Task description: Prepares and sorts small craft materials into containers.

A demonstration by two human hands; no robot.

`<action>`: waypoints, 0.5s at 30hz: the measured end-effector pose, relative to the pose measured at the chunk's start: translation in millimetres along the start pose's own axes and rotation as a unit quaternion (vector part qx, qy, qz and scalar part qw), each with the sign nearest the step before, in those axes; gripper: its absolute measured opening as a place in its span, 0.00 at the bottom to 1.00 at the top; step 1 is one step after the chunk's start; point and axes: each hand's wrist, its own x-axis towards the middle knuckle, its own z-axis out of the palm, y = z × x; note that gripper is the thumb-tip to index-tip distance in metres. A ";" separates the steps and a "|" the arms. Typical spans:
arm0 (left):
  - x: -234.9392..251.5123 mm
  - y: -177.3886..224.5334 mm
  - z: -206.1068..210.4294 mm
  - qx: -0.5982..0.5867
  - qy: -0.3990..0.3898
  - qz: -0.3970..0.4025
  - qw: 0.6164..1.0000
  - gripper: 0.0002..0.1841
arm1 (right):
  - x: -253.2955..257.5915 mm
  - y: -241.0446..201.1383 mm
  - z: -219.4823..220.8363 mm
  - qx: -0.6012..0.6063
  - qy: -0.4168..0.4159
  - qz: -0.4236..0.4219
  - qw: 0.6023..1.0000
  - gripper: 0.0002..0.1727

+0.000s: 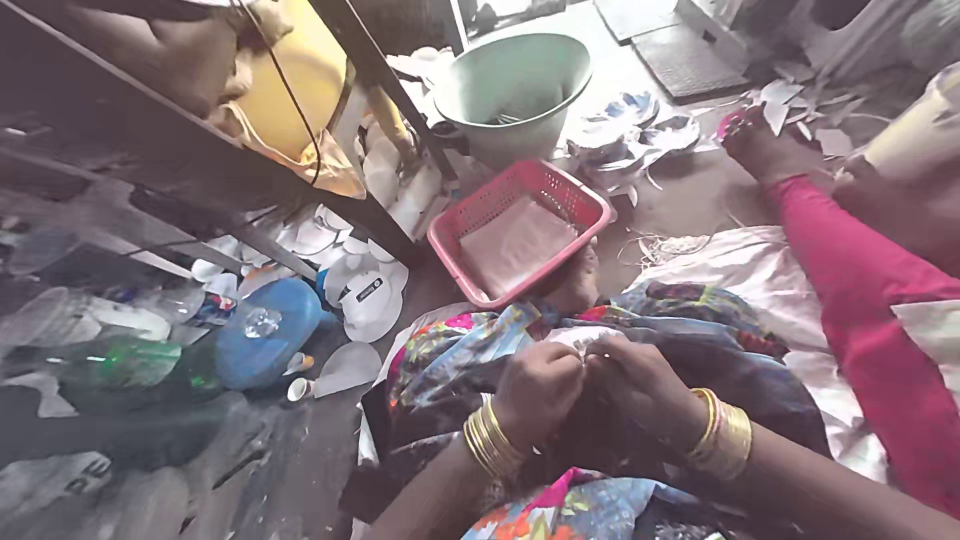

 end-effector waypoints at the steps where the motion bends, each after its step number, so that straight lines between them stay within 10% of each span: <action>1: -1.1 2.4 8.2 0.056 0.050 0.012 0.997 0.10 | 2.9 -0.1 -0.7 0.006 0.003 0.019 1.000 0.11; 9: -9.8 -6.8 39.3 0.189 0.145 0.099 0.966 0.09 | 20.4 -6.5 -9.4 0.128 -0.039 0.281 0.950 0.09; 15: -7.8 2.6 22.3 0.000 0.067 -0.059 0.996 0.09 | 1.8 -12.9 -5.3 -0.076 -0.030 0.120 0.989 0.18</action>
